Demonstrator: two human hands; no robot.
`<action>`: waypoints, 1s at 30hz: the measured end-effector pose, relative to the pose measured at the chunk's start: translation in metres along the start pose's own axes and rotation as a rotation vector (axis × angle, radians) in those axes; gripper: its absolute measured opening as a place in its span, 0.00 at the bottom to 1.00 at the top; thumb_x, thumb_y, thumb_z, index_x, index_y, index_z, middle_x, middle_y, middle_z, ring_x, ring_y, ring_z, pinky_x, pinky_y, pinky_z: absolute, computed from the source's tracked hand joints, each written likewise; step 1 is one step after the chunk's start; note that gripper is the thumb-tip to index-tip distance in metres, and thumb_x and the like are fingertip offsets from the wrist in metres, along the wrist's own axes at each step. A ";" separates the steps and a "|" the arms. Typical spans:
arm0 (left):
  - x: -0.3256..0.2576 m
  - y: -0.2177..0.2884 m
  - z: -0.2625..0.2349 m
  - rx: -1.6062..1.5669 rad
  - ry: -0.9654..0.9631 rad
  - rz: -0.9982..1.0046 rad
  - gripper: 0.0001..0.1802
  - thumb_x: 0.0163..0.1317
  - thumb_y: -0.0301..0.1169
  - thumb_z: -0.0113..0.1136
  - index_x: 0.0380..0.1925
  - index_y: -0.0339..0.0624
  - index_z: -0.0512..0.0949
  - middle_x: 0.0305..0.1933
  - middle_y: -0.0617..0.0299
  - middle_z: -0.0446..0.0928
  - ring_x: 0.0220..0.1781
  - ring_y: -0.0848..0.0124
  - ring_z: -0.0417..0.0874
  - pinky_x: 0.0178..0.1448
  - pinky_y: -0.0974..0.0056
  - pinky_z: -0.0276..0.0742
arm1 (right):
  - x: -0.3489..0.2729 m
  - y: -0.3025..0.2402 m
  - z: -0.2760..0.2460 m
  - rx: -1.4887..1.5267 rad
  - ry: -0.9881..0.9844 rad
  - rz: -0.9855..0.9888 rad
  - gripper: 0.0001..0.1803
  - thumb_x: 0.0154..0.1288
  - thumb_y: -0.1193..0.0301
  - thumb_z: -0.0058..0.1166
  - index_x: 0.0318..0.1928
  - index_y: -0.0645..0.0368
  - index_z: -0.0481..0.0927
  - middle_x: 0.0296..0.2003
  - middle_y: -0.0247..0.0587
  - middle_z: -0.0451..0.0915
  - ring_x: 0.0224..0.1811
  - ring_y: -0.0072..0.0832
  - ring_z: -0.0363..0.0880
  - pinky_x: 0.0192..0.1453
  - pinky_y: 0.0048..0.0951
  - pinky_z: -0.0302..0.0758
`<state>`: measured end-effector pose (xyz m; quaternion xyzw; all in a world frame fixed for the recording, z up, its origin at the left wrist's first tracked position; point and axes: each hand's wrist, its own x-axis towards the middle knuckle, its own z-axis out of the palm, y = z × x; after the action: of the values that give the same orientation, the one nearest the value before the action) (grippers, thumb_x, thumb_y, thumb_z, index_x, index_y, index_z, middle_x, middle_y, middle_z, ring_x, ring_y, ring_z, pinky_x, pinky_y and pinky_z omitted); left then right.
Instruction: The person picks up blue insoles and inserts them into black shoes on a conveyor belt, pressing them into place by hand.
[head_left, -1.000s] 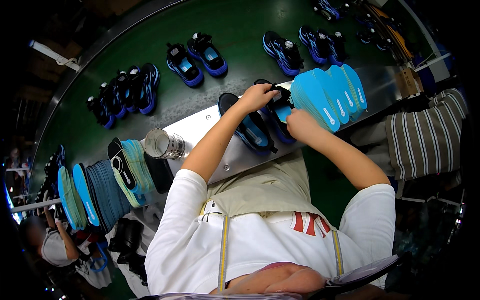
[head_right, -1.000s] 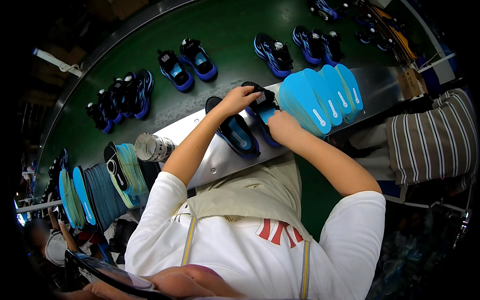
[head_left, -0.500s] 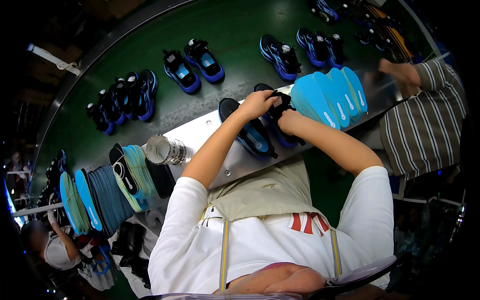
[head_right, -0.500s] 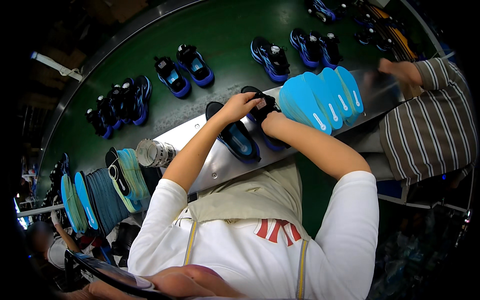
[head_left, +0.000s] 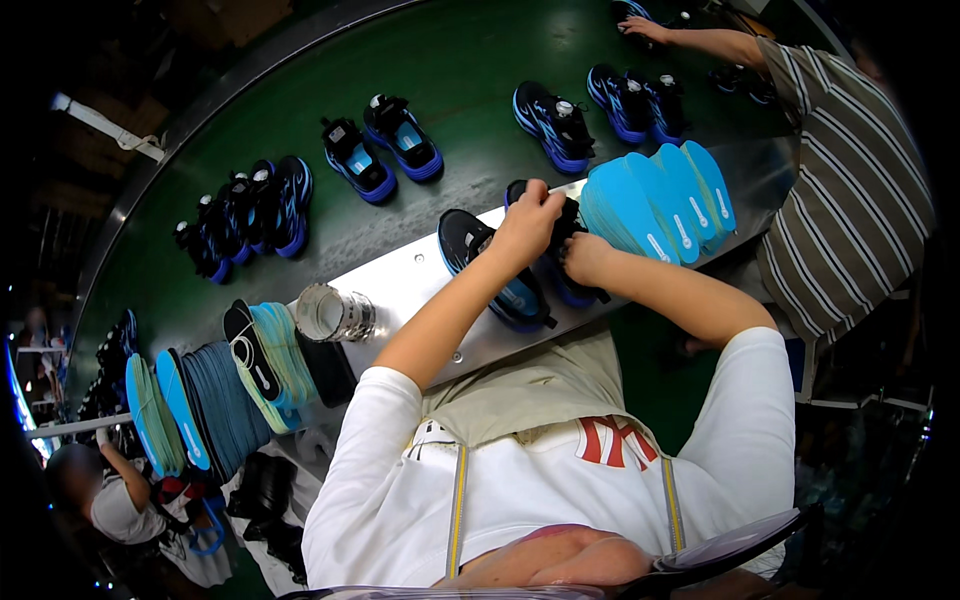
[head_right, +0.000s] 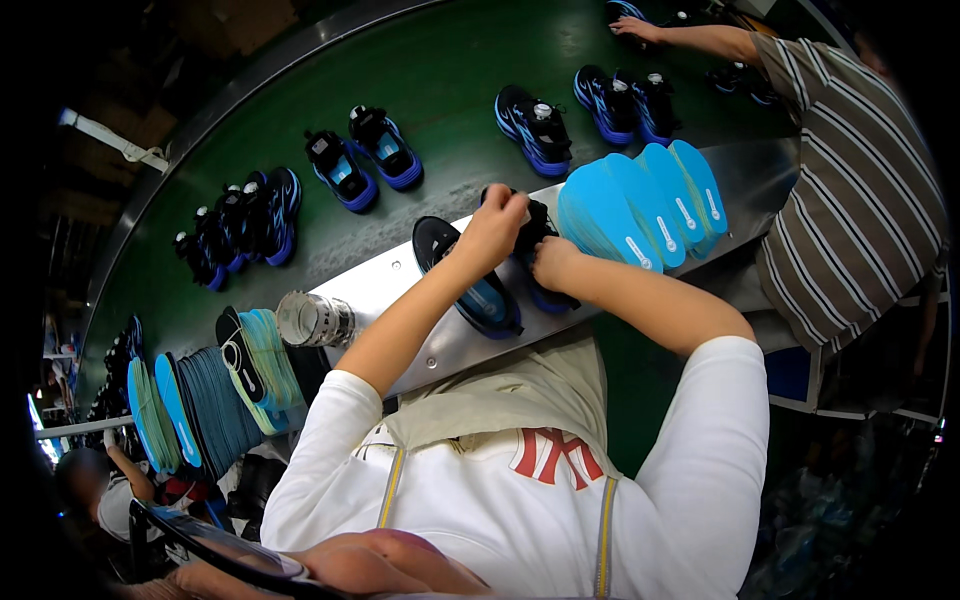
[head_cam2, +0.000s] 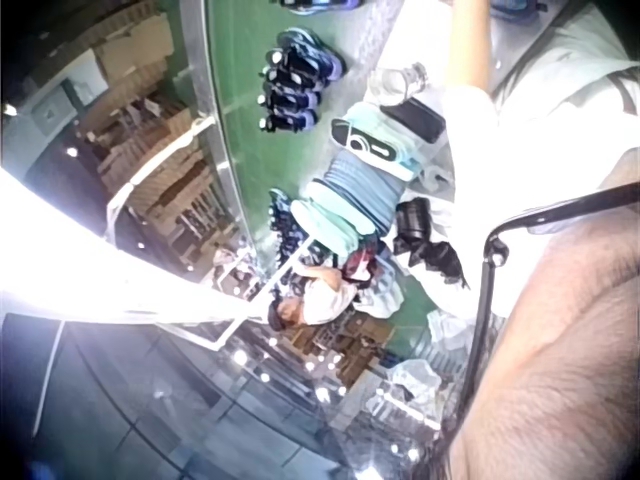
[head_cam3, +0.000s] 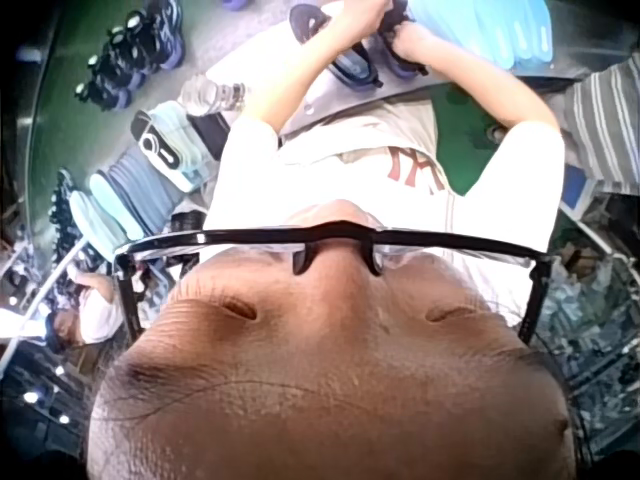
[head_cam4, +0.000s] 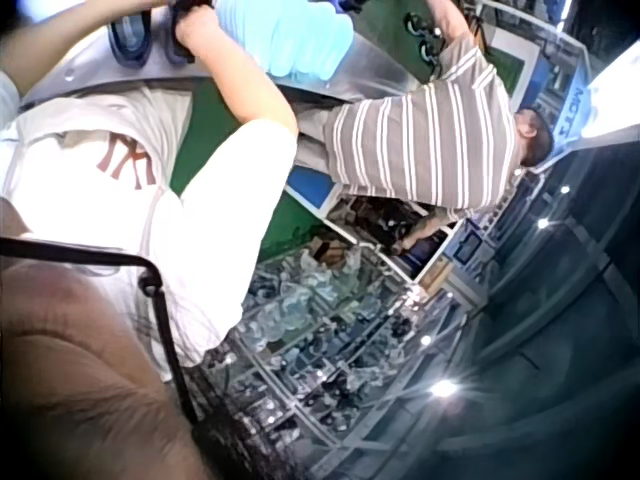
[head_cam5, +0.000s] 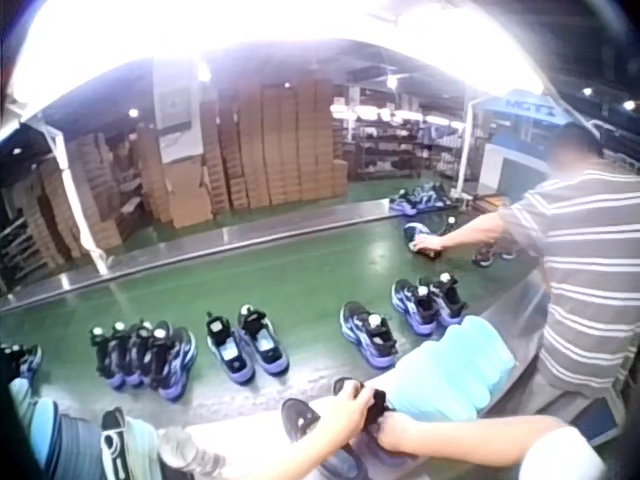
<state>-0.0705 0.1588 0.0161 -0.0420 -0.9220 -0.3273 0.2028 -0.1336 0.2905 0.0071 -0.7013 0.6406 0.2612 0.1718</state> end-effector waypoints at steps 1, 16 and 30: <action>0.000 -0.002 0.005 0.050 -0.025 0.000 0.15 0.46 0.28 0.56 0.34 0.37 0.65 0.36 0.49 0.61 0.31 0.52 0.72 0.36 0.58 0.70 | -0.004 -0.002 0.002 0.054 0.056 0.023 0.15 0.51 0.71 0.39 0.37 0.65 0.74 0.33 0.45 0.77 0.36 0.35 0.74 0.38 0.33 0.70; 0.001 0.006 0.012 0.814 -0.117 0.186 0.08 0.44 0.30 0.50 0.26 0.40 0.68 0.33 0.56 0.64 0.18 0.72 0.73 0.18 0.70 0.71 | -0.050 -0.045 -0.012 0.540 0.985 0.483 0.07 0.43 0.69 0.53 0.19 0.60 0.73 0.26 0.39 0.70 0.34 0.36 0.69 0.37 0.34 0.67; -0.036 0.033 -0.031 0.658 -0.117 0.360 0.07 0.39 0.28 0.52 0.21 0.39 0.72 0.28 0.61 0.64 0.20 0.74 0.70 0.21 0.73 0.67 | -0.051 -0.132 0.059 0.808 1.386 0.638 0.12 0.43 0.80 0.59 0.32 0.60 0.75 0.37 0.42 0.67 0.36 0.33 0.69 0.39 0.26 0.69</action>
<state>-0.0200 0.1672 0.0433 -0.1548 -0.9656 0.0302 0.2066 -0.0140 0.3814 -0.0229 -0.3743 0.8109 -0.4379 -0.1031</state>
